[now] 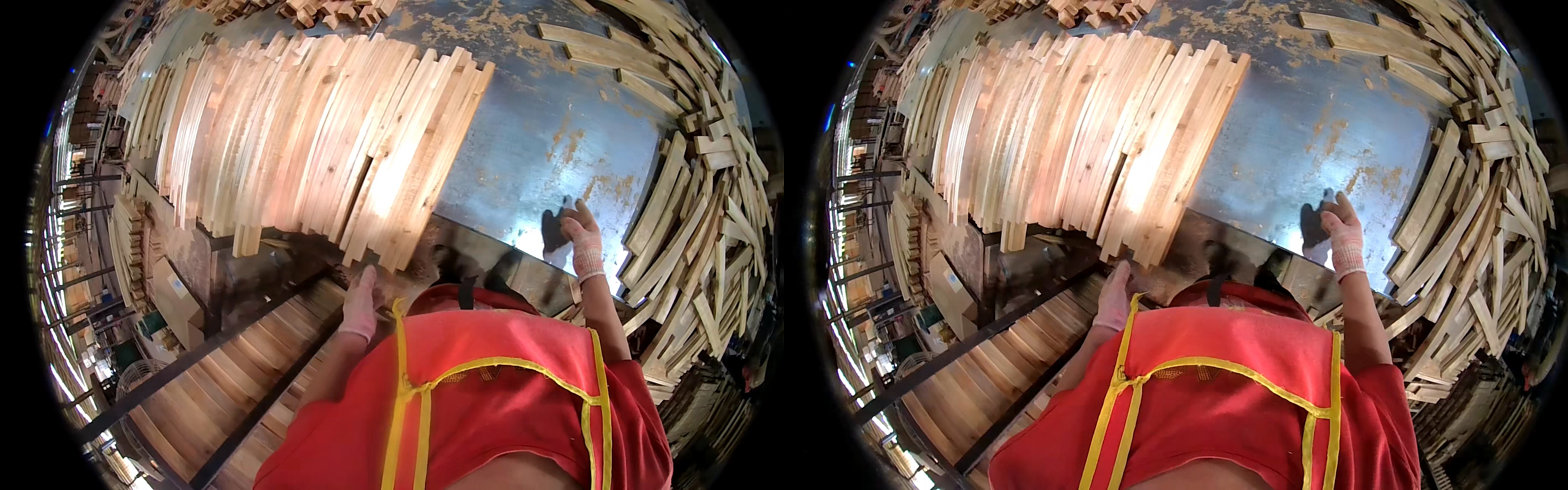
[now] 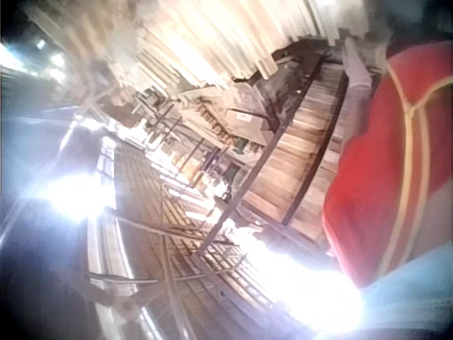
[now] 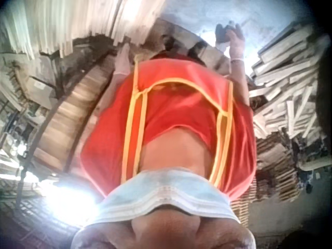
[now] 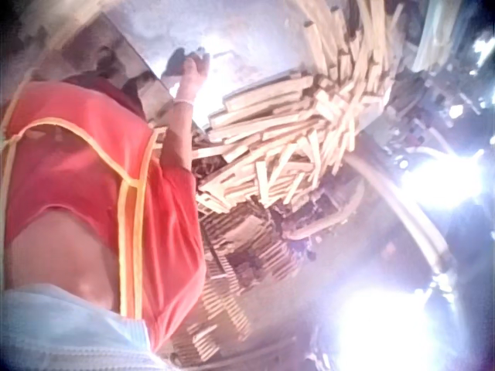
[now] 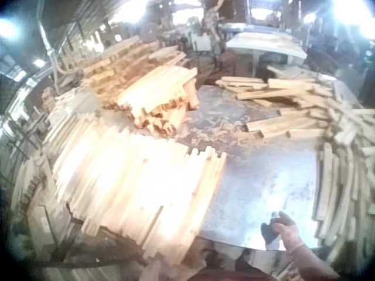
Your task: The person repeatedly picks up thin wooden planks from a large pile on the floor and stacks them neatly on a metal table. The person handles the planks one by one or in small groups, aligning them into a growing stack.
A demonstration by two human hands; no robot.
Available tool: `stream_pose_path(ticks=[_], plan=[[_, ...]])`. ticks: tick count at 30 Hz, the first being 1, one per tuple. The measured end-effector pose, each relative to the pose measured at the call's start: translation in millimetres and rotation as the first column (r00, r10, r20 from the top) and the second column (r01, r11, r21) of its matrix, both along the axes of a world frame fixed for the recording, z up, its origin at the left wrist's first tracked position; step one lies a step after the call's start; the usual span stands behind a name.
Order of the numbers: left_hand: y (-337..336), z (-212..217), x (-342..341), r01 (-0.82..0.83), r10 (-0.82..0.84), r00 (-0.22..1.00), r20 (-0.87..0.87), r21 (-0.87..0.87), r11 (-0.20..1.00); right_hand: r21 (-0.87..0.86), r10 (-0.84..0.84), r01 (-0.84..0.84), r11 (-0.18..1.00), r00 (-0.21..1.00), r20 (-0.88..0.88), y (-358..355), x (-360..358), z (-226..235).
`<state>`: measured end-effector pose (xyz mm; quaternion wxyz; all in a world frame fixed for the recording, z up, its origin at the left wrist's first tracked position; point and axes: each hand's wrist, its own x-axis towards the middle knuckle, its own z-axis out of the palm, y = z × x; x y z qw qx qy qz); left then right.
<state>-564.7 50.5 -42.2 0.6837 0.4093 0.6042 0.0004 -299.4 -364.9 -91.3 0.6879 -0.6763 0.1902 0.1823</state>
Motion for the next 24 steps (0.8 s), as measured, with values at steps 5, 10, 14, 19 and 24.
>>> stream_pose_path(ticks=[5,10,14,19,24], plan=[[-14,-19,17,0.264,-0.302,0.922,0.241,0.175,0.948,-0.044,0.012,-0.013,0.999,0.999,-0.03,-42,12,12],[17,85,50,0.148,-0.147,0.947,0.285,0.017,0.989,0.159,0.152,-0.162,0.974,0.986,0.071,-11,13,11],[21,144,123,0.653,-0.691,0.684,0.233,0.228,0.723,0.35,0.398,-0.407,0.844,0.912,0.099,74,15,48],[-18,144,183,0.683,-0.747,0.642,0.174,0.314,0.66,0.238,0.475,-0.495,0.836,0.869,0.138,141,29,74],[-23,130,140,0.781,-0.913,0.362,0.187,0.474,0.407,0.512,0.248,-0.298,0.805,0.954,0.166,243,44,146]])
